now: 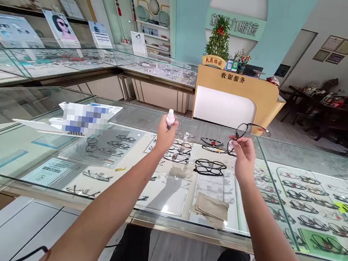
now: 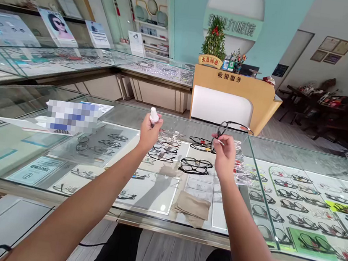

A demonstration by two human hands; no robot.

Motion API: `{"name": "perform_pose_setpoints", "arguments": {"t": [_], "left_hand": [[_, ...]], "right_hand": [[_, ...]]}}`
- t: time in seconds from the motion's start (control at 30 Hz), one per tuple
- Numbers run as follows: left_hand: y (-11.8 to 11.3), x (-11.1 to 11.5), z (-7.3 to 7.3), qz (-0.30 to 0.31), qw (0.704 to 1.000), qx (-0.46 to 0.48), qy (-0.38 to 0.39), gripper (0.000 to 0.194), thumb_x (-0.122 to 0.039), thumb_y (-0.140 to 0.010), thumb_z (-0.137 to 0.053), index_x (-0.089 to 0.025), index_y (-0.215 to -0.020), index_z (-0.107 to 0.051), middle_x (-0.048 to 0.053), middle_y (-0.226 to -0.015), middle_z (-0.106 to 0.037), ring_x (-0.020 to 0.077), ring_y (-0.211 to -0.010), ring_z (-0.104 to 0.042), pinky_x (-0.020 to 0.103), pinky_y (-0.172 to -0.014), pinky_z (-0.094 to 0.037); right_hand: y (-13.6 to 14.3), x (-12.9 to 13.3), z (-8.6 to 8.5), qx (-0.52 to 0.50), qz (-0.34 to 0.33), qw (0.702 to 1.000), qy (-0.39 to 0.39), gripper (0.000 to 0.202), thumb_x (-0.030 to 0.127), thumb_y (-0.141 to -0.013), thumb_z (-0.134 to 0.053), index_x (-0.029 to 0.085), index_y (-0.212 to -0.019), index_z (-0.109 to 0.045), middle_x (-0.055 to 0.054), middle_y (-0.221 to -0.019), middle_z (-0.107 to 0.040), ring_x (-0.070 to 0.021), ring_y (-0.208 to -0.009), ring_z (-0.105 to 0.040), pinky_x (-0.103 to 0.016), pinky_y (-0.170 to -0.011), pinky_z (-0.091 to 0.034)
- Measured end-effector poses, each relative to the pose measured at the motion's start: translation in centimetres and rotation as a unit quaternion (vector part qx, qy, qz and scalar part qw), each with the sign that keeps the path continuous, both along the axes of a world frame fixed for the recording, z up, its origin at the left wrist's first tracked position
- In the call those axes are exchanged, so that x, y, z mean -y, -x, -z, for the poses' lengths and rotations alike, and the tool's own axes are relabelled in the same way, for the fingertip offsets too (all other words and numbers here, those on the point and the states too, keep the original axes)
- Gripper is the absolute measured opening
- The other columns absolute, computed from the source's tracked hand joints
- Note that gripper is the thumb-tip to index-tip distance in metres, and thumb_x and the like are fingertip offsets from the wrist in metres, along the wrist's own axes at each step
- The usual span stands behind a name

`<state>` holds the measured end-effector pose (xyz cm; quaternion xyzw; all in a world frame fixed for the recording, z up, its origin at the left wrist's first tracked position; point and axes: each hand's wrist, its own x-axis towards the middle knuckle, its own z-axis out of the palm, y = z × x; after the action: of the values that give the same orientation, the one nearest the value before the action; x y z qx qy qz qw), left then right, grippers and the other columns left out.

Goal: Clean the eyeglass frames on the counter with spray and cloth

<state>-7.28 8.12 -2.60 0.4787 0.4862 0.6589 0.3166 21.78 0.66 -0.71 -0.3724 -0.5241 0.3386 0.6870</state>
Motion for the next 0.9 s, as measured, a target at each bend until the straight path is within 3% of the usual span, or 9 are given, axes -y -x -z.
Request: {"name": "perform_pose_setpoints", "arguments": {"t": [0.07, 0.17, 0.23, 0.3, 0.5, 0.73, 0.9], "left_hand": [[-1.7, 0.9, -0.2, 0.125, 0.99, 0.064, -0.003, 0.041, -0.057, -0.086, -0.083, -0.022, -0.092, -0.062, 0.001, -0.082, -0.058, 0.0157, -0.073, -0.054, 0.025, -0.059, -0.046], [-3.2, 2.3, -0.6, 0.353, 0.918, 0.167, 0.076, 0.068, -0.088, -0.084, -0.07, -0.02, -0.077, -0.061, 0.001, -0.069, -0.049, 0.0154, -0.062, -0.049, 0.024, -0.048, -0.038], [-3.4, 2.9, -0.9, 0.438, 0.871, 0.193, 0.114, 0.081, -0.1, -0.084, -0.056, -0.02, -0.07, -0.058, 0.001, -0.064, -0.043, 0.0151, -0.057, -0.046, 0.023, -0.044, -0.033], [-3.3, 3.2, -1.2, 0.475, 0.848, 0.198, 0.128, 0.087, -0.104, -0.084, -0.048, -0.02, -0.065, -0.055, 0.0, -0.061, -0.038, 0.0144, -0.054, -0.041, 0.023, -0.042, -0.028], [-3.4, 3.5, -1.6, 0.514, 0.828, 0.176, 0.14, 0.09, -0.108, -0.08, -0.042, -0.021, -0.061, -0.053, 0.0, -0.059, -0.034, 0.0158, -0.054, -0.04, 0.026, -0.043, -0.029], [-5.0, 3.4, -0.3, 0.391, 0.917, 0.055, 0.056, 0.071, -0.089, -0.082, -0.067, -0.019, -0.069, -0.063, 0.005, -0.071, -0.054, 0.0176, -0.069, -0.05, 0.029, -0.058, -0.044], [-5.1, 3.8, 0.2, 0.345, 0.937, -0.034, 0.046, 0.062, -0.08, -0.09, -0.062, -0.02, -0.077, -0.062, 0.004, -0.076, -0.058, 0.0173, -0.074, -0.053, 0.03, -0.065, -0.045]], "right_hand": [[0.5, 0.2, 0.1, 0.02, -0.033, 0.999, 0.011, 0.028, 0.047, -0.091, -0.083, 0.03, -0.098, -0.062, -0.004, -0.11, -0.08, -0.0255, -0.112, -0.071, -0.042, -0.101, -0.052], [1.1, 0.4, 0.3, 0.049, -0.098, 0.993, 0.039, 0.032, 0.054, -0.093, -0.082, 0.03, -0.102, -0.062, -0.006, -0.117, -0.08, -0.0262, -0.114, -0.069, -0.042, -0.098, -0.052], [1.4, 0.6, 0.3, 0.065, -0.128, 0.988, 0.055, 0.035, 0.059, -0.093, -0.081, 0.031, -0.103, -0.063, -0.005, -0.121, -0.08, -0.027, -0.117, -0.068, -0.043, -0.1, -0.051], [1.5, 0.8, 0.3, 0.072, -0.149, 0.984, 0.07, 0.036, 0.062, -0.093, -0.081, 0.031, -0.104, -0.065, -0.005, -0.12, -0.081, -0.028, -0.121, -0.068, -0.044, -0.105, -0.05], [1.7, 1.2, 0.1, 0.076, -0.193, 0.972, 0.107, 0.039, 0.066, -0.091, -0.084, 0.032, -0.107, -0.072, -0.004, -0.121, -0.082, -0.029, -0.126, -0.067, -0.046, -0.113, -0.048], [2.3, 1.5, 0.5, 0.056, -0.273, 0.951, 0.13, 0.033, 0.06, -0.093, -0.084, 0.033, -0.11, -0.077, -0.003, -0.123, -0.081, -0.0272, -0.127, -0.067, -0.046, -0.117, -0.045], [2.6, 1.5, 1.0, 0.024, -0.298, 0.942, 0.154, 0.036, 0.06, -0.089, -0.089, 0.032, -0.11, -0.078, -0.002, -0.117, -0.076, -0.026, -0.121, -0.067, -0.045, -0.117, -0.046]]}}
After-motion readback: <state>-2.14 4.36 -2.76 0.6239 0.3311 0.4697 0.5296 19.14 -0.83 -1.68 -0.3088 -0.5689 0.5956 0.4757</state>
